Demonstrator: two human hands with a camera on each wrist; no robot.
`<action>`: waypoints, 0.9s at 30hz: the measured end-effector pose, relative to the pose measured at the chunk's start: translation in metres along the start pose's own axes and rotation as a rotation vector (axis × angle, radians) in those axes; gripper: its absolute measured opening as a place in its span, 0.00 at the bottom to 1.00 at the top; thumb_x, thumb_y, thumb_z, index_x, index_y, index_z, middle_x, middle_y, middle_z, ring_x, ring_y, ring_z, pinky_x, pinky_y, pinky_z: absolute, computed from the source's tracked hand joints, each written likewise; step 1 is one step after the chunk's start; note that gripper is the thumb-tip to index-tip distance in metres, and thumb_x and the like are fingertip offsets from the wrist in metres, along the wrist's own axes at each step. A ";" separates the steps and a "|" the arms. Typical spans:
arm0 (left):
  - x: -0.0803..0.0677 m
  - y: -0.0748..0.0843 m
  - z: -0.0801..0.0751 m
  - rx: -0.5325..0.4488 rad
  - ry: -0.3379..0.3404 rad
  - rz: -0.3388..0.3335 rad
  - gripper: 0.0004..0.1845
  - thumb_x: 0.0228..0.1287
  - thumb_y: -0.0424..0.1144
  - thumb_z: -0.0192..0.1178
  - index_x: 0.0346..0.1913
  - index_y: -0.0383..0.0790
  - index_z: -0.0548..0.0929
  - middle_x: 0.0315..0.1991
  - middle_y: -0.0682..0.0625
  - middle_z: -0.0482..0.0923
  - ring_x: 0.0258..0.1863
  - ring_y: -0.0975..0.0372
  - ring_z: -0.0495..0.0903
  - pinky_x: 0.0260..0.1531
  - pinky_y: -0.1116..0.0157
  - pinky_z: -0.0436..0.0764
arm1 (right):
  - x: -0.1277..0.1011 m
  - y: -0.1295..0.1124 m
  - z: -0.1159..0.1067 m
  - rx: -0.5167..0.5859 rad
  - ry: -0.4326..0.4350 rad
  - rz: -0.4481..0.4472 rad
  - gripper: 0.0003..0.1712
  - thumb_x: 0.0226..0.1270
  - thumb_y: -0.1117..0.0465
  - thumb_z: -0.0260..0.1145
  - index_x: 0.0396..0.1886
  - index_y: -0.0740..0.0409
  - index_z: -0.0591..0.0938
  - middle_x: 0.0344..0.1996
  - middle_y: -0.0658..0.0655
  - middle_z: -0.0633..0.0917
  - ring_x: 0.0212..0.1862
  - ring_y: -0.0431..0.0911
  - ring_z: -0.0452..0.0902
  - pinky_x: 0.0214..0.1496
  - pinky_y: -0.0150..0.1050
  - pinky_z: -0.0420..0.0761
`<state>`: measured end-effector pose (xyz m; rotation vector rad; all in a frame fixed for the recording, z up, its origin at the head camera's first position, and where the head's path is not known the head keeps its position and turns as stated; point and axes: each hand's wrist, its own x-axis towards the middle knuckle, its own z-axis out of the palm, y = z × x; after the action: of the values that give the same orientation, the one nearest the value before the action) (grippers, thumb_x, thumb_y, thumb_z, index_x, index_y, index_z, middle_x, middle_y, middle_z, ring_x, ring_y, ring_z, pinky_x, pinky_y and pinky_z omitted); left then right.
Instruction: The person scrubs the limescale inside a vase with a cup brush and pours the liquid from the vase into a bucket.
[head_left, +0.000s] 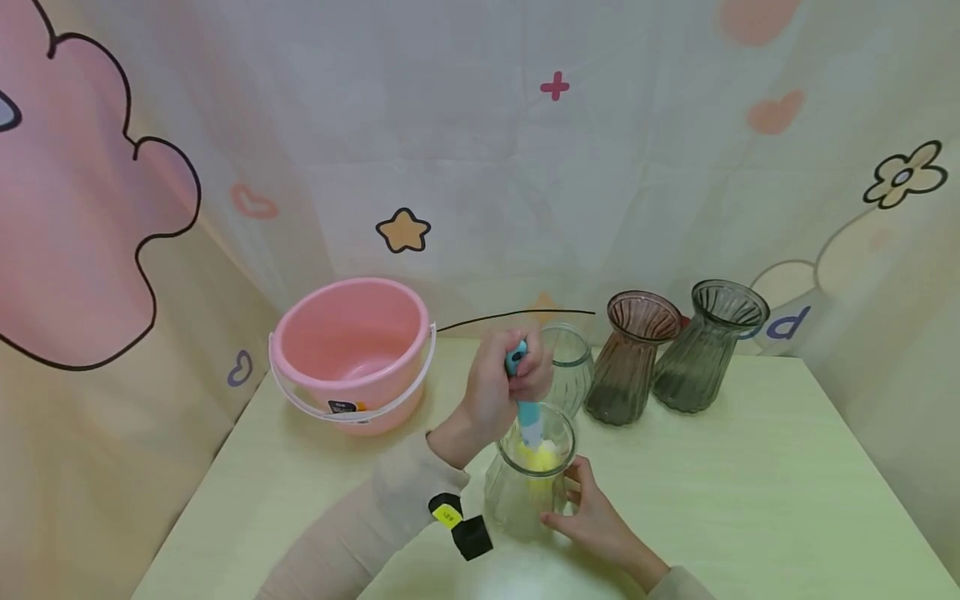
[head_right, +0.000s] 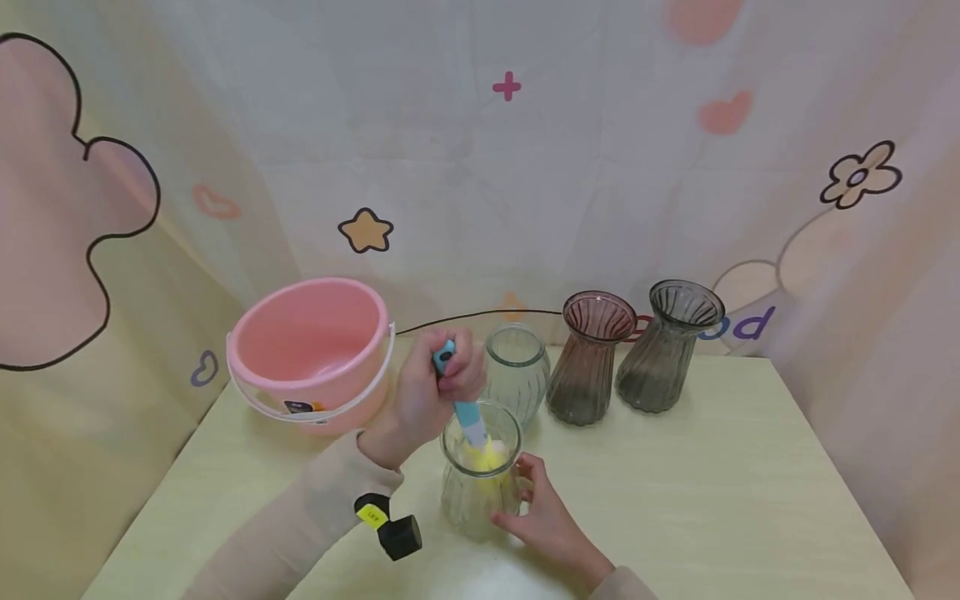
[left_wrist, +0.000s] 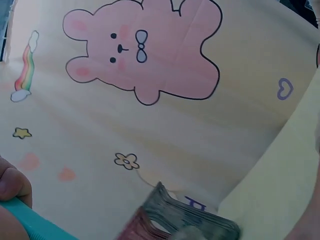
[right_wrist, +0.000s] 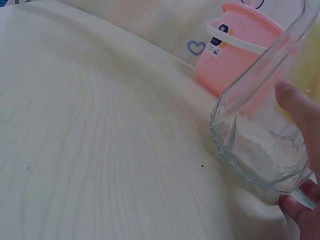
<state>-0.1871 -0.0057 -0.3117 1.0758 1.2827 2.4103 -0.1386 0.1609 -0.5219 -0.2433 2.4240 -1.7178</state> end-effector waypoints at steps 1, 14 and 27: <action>-0.002 -0.006 -0.002 0.004 0.010 -0.010 0.17 0.60 0.36 0.26 0.13 0.44 0.54 0.08 0.55 0.48 0.07 0.64 0.44 0.09 0.67 0.44 | 0.000 0.000 0.001 -0.003 0.003 0.005 0.41 0.49 0.62 0.72 0.58 0.52 0.58 0.57 0.66 0.67 0.57 0.61 0.69 0.52 0.49 0.75; -0.013 -0.035 -0.018 0.091 0.024 -0.038 0.18 0.63 0.37 0.26 0.14 0.45 0.52 0.08 0.59 0.50 0.07 0.64 0.45 0.09 0.68 0.47 | 0.003 0.001 -0.010 0.032 -0.216 -0.098 0.38 0.63 0.59 0.61 0.63 0.54 0.47 0.68 0.69 0.51 0.69 0.65 0.44 0.65 0.61 0.54; -0.019 -0.036 -0.014 0.035 0.032 0.001 0.16 0.59 0.34 0.26 0.14 0.44 0.53 0.08 0.57 0.50 0.06 0.64 0.46 0.08 0.67 0.46 | 0.004 0.003 -0.025 0.120 -0.328 -0.128 0.43 0.68 0.61 0.54 0.73 0.47 0.39 0.70 0.68 0.48 0.68 0.65 0.50 0.62 0.48 0.67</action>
<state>-0.1884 -0.0025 -0.3551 1.0514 1.3391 2.4245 -0.1485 0.1839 -0.5172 -0.6231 2.1033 -1.7095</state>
